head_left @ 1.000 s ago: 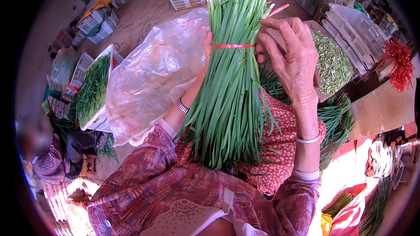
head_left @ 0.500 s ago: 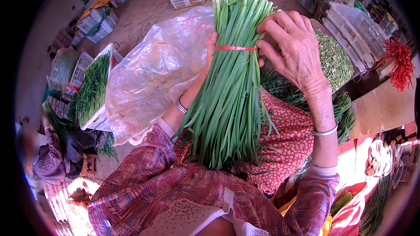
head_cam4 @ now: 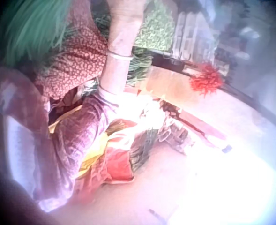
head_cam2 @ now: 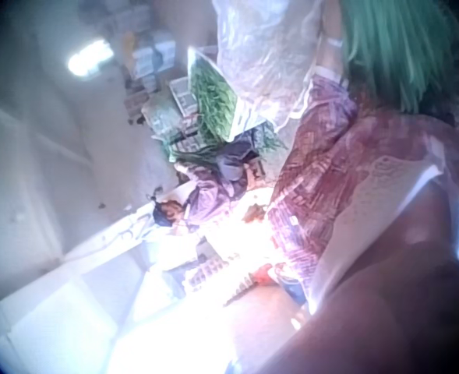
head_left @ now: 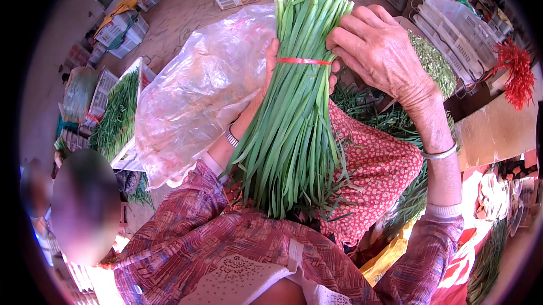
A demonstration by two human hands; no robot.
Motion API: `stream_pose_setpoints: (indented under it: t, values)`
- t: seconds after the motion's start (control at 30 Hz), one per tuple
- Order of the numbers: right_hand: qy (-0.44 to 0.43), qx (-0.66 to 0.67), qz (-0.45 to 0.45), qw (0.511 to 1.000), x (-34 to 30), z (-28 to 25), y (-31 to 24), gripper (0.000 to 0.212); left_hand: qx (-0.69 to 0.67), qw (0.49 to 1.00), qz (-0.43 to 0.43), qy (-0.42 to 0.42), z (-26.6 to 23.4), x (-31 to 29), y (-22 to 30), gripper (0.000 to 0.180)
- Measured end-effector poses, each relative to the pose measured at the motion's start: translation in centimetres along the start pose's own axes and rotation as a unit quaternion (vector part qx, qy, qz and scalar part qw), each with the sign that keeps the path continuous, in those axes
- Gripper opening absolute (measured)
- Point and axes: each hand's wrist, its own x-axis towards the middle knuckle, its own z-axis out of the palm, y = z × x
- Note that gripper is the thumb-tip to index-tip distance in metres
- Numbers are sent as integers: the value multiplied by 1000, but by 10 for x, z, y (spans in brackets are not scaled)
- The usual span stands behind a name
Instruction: The person bundles a large bunch of green vegetables, secures it with a red band, and uses a knife to trim the stalks on a cutting board.
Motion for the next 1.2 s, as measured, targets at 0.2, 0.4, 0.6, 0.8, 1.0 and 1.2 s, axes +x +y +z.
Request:
stream_pose_setpoints:
  t: [0.2,0.4,0.6,0.8,1.0,1.2]
  values:
    - [33,-26,51,998,-5,14,-13,38,-33,998,2,-55,-3,4,-5,108]
    - [131,8,142,981,-3,31,-15,25,-82,990,-14,-114,-6,11,-5,114]
    - [247,13,253,935,7,28,10,15,-141,977,-47,-155,-13,5,-11,115]
    - [285,-168,347,878,-42,-20,85,12,-141,972,-26,-187,-17,4,-1,113]
    - [131,-12,384,914,-56,-32,44,15,-133,976,-10,-173,-25,0,3,116]
    - [114,290,422,851,7,-7,-28,17,-93,989,-5,-116,-20,1,0,116]
